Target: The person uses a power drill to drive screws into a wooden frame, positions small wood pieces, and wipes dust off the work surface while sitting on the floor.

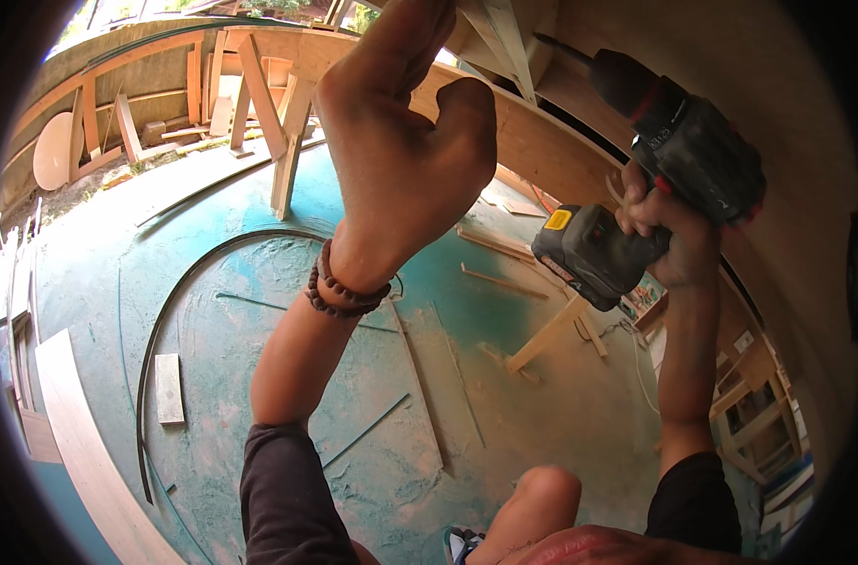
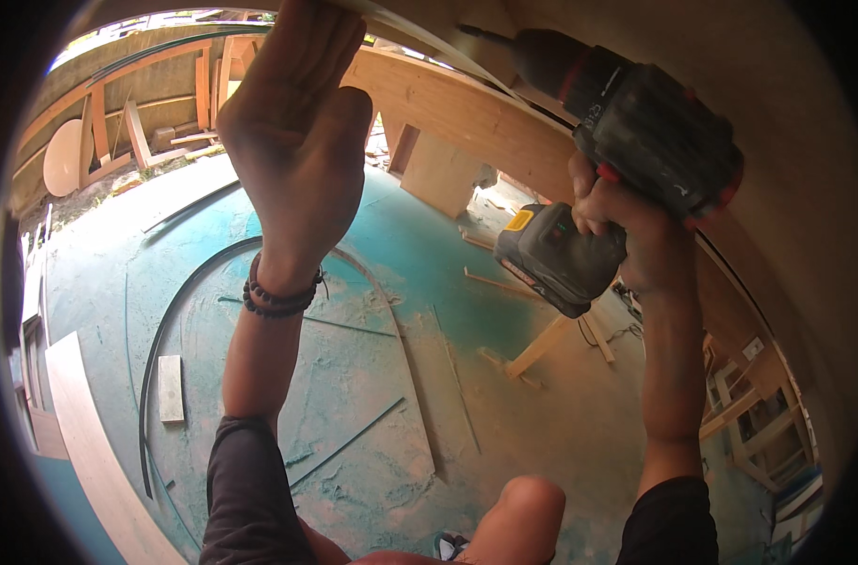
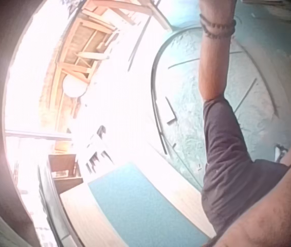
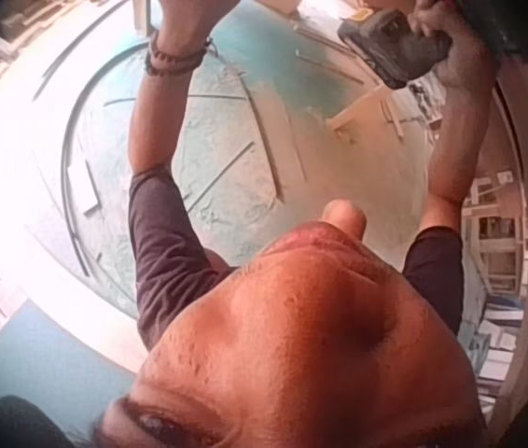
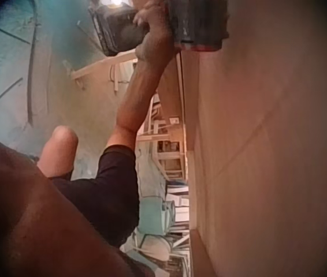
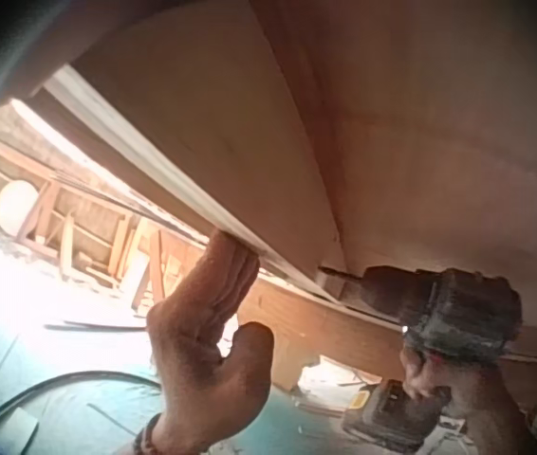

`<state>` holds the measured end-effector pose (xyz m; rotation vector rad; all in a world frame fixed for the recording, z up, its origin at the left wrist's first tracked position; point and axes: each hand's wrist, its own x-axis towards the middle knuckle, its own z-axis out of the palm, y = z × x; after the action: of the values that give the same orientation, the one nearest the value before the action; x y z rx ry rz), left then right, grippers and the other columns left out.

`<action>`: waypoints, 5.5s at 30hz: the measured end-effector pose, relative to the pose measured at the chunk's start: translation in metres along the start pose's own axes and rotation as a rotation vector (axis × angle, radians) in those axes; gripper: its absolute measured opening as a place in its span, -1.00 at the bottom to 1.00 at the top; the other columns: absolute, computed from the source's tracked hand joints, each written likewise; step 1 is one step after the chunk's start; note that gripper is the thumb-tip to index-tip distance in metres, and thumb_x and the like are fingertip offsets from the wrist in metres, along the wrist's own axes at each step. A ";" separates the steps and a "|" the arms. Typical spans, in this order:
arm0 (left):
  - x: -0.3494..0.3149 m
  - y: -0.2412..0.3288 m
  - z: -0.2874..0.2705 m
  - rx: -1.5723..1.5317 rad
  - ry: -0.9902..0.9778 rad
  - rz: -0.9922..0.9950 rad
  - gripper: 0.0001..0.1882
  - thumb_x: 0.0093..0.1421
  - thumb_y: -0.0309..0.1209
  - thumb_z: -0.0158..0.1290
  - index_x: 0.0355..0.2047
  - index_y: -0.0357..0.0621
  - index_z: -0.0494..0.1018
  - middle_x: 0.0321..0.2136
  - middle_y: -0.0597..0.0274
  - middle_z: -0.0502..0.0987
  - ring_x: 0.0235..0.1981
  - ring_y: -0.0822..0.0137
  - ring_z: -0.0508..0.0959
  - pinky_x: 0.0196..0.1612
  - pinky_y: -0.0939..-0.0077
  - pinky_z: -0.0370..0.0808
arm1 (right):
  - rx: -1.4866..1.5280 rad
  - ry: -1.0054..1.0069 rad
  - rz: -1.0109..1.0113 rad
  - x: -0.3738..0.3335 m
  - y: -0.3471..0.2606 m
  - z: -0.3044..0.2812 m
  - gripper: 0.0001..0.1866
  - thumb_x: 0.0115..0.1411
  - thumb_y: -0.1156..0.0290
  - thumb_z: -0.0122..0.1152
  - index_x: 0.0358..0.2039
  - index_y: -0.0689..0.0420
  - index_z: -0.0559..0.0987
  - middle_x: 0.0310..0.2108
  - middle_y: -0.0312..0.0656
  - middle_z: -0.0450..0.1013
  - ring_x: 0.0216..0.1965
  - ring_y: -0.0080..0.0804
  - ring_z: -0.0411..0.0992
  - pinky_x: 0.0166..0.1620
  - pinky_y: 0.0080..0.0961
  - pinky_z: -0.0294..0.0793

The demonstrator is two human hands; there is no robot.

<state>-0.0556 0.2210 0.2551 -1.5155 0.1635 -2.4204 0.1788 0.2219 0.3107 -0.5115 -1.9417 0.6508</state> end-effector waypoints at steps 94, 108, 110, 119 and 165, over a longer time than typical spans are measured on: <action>-0.297 -0.123 0.124 -0.062 -0.050 -1.731 -0.64 0.43 -0.05 -0.14 0.01 -0.02 0.35 0.01 0.25 0.46 0.07 0.31 0.46 0.17 0.27 0.38 | 0.208 0.047 0.009 -0.160 0.422 -0.083 -0.40 0.25 0.36 0.14 0.29 0.14 0.26 0.12 -0.11 0.32 0.04 -0.43 0.39 0.09 -0.37 0.43; -0.168 -0.294 0.223 -0.697 -0.128 -1.021 -0.66 0.39 -0.33 -0.11 0.12 -0.13 0.37 0.08 0.14 0.49 0.14 0.31 0.42 0.27 0.30 0.26 | 0.364 0.258 -0.065 0.090 0.338 -0.191 -0.60 0.05 0.45 0.34 -0.08 0.28 0.55 -0.27 -0.20 0.56 -0.39 -0.54 0.48 -0.35 -0.54 0.50; -0.151 -0.308 0.219 -0.736 -0.313 -0.908 -0.71 0.42 -0.33 -0.15 0.08 -0.10 0.35 0.06 0.23 0.48 0.16 0.33 0.39 0.30 0.30 0.18 | 0.362 0.229 -0.155 0.105 0.303 -0.182 -0.51 0.03 0.56 0.24 0.00 0.09 0.35 -0.35 -0.18 0.47 -0.53 -0.51 0.38 -0.53 -0.50 0.36; -0.136 -0.350 0.190 -0.706 -0.114 -0.920 -0.73 0.40 -0.39 -0.17 0.02 -0.12 0.42 0.06 0.28 0.48 0.09 0.39 0.44 0.18 0.43 0.35 | 0.273 0.132 -0.133 0.137 0.269 -0.165 -0.43 -0.06 0.66 0.13 0.01 0.15 0.25 -0.56 -0.27 0.37 -0.68 -0.58 0.25 -0.63 -0.56 0.21; -0.124 -0.364 0.181 -0.491 -0.251 -0.581 -0.60 0.31 -0.69 -0.21 0.16 -0.52 0.25 0.21 0.01 0.35 0.22 0.30 0.37 0.30 0.50 0.31 | 0.264 0.109 -0.122 0.117 0.256 -0.167 -0.67 -0.09 0.65 0.16 -0.24 0.18 0.43 -0.54 -0.31 0.37 -0.57 -0.59 0.32 -0.54 -0.57 0.28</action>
<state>0.0936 0.6143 0.3167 -2.3462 0.3198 -2.7095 0.2982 0.5256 0.2879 -0.2566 -1.7378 0.7708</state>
